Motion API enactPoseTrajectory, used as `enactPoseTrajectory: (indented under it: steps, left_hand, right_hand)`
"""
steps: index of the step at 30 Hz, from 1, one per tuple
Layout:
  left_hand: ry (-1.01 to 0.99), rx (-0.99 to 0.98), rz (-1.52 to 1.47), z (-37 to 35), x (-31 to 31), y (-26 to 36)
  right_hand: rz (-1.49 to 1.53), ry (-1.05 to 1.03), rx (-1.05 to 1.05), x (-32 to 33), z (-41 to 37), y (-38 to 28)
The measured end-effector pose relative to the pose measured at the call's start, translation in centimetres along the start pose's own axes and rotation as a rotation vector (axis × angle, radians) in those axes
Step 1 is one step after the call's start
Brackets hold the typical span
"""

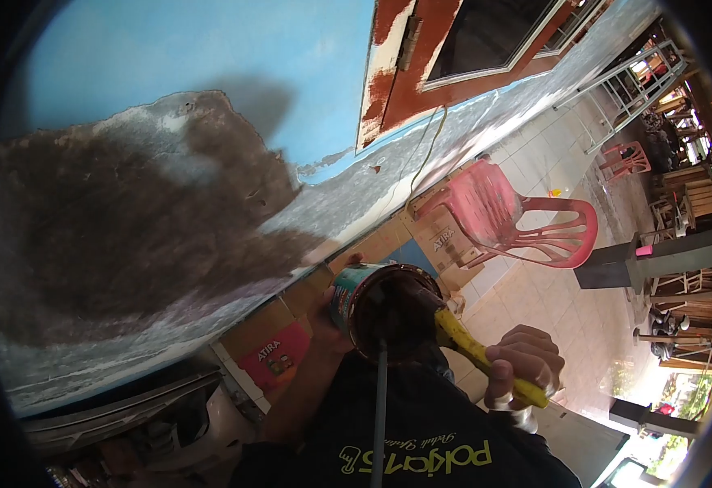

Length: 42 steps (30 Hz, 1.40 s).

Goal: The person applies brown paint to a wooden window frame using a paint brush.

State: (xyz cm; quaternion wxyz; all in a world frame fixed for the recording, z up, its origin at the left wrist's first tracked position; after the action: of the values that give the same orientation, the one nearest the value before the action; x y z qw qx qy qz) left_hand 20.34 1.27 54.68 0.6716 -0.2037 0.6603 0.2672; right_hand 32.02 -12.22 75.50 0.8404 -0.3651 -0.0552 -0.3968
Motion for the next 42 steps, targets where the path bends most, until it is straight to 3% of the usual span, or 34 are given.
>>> enactPoseTrajectory:
  steps: [5, 29, 32, 35, 39, 42]
  left_hand:
    - [-0.028, 0.012, -0.052, -0.2, 0.7, 0.3]
    - [-0.009, -0.004, 0.167, -0.2, 0.7, 1.1]
    - [-0.008, 0.004, 0.031, -0.5, 0.9, 1.1]
    - [-0.031, -0.030, -0.100, -0.5, 1.6, 1.2]
    - [0.028, -0.029, -0.053, -0.4, 1.3, 1.3]
    - [0.043, -0.015, -0.072, -0.3, 1.4, 1.1]
  right_hand:
    - [0.024, -0.096, 0.128, -1.1, 0.8, -0.7]
    - [-0.031, -0.157, -0.017, -3.3, 1.7, 0.5]
    - [0.023, -0.094, -0.027, -2.7, 1.3, 0.9]
    - [0.138, 0.127, -0.106, -1.2, 0.2, 1.9]
    - [0.329, 0.358, -0.454, 0.9, -3.0, 4.5]
    - [0.410, 0.462, -0.571, 1.6, -3.8, 5.8]
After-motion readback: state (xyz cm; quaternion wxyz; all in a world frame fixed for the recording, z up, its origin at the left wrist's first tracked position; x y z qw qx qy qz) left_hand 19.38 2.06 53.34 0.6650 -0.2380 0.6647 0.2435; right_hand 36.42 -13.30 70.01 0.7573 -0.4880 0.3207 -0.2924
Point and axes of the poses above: each hand's wrist, its own z-axis towards the middle knuckle, its own x-axis out of the back of the hand, y = z × x, the point moved 7 cm from there along z, towards the middle knuckle, and after that the axes turned 6 degrees about z, right-handed, at the moved point
